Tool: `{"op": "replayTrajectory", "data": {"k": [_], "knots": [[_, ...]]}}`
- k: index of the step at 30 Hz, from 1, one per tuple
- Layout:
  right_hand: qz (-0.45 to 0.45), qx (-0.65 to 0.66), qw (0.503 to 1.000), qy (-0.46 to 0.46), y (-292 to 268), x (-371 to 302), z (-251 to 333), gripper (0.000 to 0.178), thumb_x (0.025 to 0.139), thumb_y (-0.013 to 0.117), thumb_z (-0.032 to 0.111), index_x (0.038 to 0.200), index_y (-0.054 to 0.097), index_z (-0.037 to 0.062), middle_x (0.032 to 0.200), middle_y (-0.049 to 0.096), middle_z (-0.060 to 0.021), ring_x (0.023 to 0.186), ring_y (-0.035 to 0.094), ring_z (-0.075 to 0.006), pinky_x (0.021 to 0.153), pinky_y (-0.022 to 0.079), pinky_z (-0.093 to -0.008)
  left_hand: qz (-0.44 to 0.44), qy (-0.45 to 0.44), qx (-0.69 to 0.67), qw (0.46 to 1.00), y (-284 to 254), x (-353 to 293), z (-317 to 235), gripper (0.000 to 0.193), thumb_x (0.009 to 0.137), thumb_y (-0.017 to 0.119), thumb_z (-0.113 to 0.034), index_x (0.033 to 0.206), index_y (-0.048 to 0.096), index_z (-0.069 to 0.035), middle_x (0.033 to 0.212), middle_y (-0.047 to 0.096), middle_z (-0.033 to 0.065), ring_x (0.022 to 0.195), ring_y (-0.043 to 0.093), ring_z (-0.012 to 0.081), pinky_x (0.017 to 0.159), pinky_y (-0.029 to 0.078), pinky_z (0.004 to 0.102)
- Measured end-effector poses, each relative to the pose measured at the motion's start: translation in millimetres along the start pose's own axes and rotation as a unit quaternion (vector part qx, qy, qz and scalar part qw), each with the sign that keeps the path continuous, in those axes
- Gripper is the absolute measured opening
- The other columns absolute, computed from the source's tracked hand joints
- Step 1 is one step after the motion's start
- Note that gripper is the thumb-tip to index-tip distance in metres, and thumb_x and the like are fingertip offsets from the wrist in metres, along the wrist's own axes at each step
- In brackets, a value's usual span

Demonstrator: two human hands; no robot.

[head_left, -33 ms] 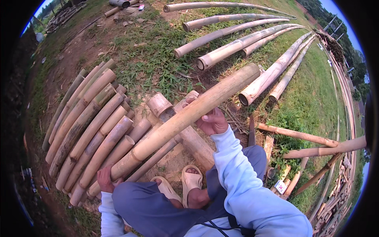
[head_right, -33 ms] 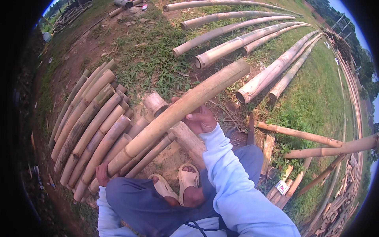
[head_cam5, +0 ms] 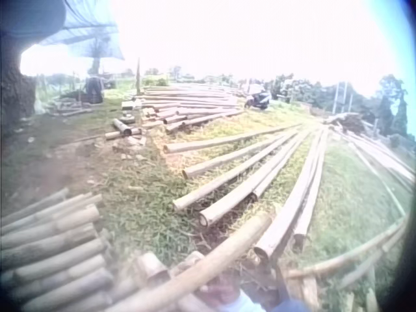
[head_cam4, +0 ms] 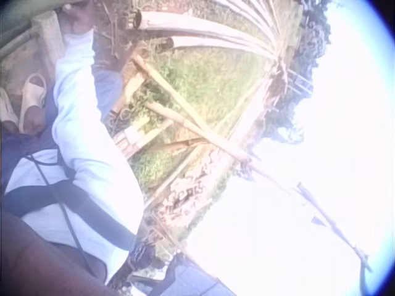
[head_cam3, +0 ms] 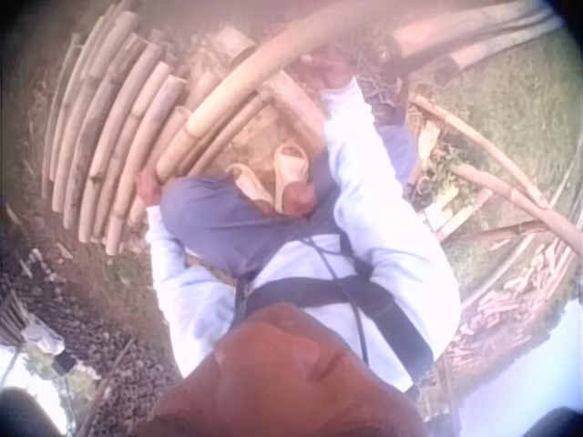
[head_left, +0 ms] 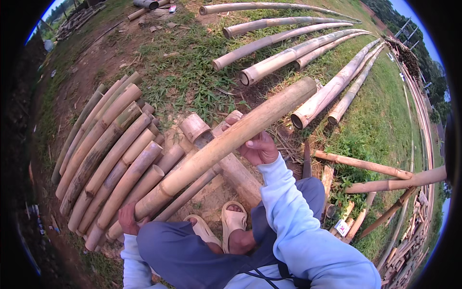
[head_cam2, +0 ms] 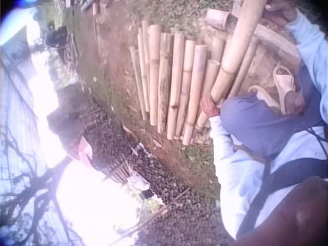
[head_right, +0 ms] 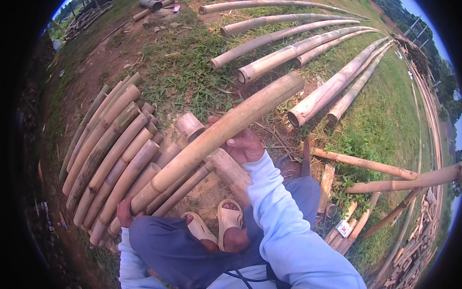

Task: The person sits on the ground and uses a hand saw to cut long bamboo poles into shorter sections. They position each pole on a makeshift wooden stand, saw through it, and then move the cut pieces aside.

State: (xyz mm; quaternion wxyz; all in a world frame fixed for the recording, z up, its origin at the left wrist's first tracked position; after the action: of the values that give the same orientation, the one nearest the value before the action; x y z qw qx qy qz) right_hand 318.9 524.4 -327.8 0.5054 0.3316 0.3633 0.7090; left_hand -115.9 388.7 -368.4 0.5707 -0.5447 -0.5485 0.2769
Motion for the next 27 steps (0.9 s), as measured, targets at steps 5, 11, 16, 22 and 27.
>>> {"op": "replayTrajectory", "data": {"k": [5,11,16,22,27], "knots": [[0.016,-0.027,0.999,0.005,-3.0,-4.6,-1.6,0.076,0.084,0.070,-0.003,0.151,0.038,0.0065,0.141,0.056,-0.0244,0.134,0.054,-0.0398,0.117,0.041,-0.0546,-0.092,-0.006,0.014,0.996,2.3,-3.0,-2.6,0.052,0.071,0.082,-0.037,0.104,0.060,-0.005,0.096,0.063,0.0154,0.087,0.061,0.0368,0.082,0.046,0.0449],[-0.052,-0.104,0.993,-0.006,-13.7,-10.4,-14.1,0.066,0.086,0.071,0.000,0.145,0.042,0.0069,0.134,0.061,-0.0276,0.128,0.060,-0.0398,0.112,0.047,-0.0540,-0.147,-0.043,0.067,0.986,25.2,-44.3,42.1,0.030,0.087,0.068,-0.027,0.102,0.057,-0.003,0.096,0.060,0.0153,0.088,0.060,0.0349,0.082,0.046,0.0453],[-0.048,-0.103,0.993,-0.023,-5.6,-9.8,-11.5,0.059,0.083,0.070,-0.002,0.136,0.046,0.0073,0.132,0.061,-0.0286,0.127,0.060,-0.0428,0.111,0.048,-0.0555,-0.138,-0.034,0.035,0.989,17.3,-38.7,22.8,0.027,0.089,0.064,-0.018,0.109,0.057,-0.001,0.105,0.061,0.0177,0.099,0.060,0.0357,0.088,0.046,0.0461],[-0.039,-0.087,0.995,-0.025,-1.5,-13.6,-11.9,0.059,0.083,0.069,-0.002,0.136,0.046,0.0072,0.132,0.061,-0.0290,0.127,0.060,-0.0436,0.111,0.048,-0.0563,-0.096,-0.025,0.063,0.993,14.7,-34.4,27.9,0.042,0.086,0.064,-0.017,0.125,0.060,-0.003,0.113,0.063,0.0182,0.103,0.062,0.0369,0.092,0.047,0.0472],[-0.028,-0.065,0.997,-0.034,9.8,-14.1,-9.2,0.057,0.087,0.067,-0.001,0.138,0.045,0.0064,0.135,0.059,-0.0282,0.128,0.060,-0.0413,0.113,0.047,-0.0552,0.011,-0.027,0.070,0.997,38.1,-49.2,78.1,0.045,0.079,0.069,-0.024,0.120,0.064,-0.008,0.105,0.066,0.0135,0.098,0.063,0.0356,0.087,0.049,0.0472]]}}
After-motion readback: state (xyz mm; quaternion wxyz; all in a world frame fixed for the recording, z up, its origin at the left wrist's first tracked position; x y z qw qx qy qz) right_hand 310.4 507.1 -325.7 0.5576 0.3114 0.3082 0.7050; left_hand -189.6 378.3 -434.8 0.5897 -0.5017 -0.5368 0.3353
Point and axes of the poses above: each hand's wrist, its own x-axis towards the middle knuckle, its own y-axis out of the palm, z = x × y, the point moved 9 cm from there along x, towards the middle knuckle
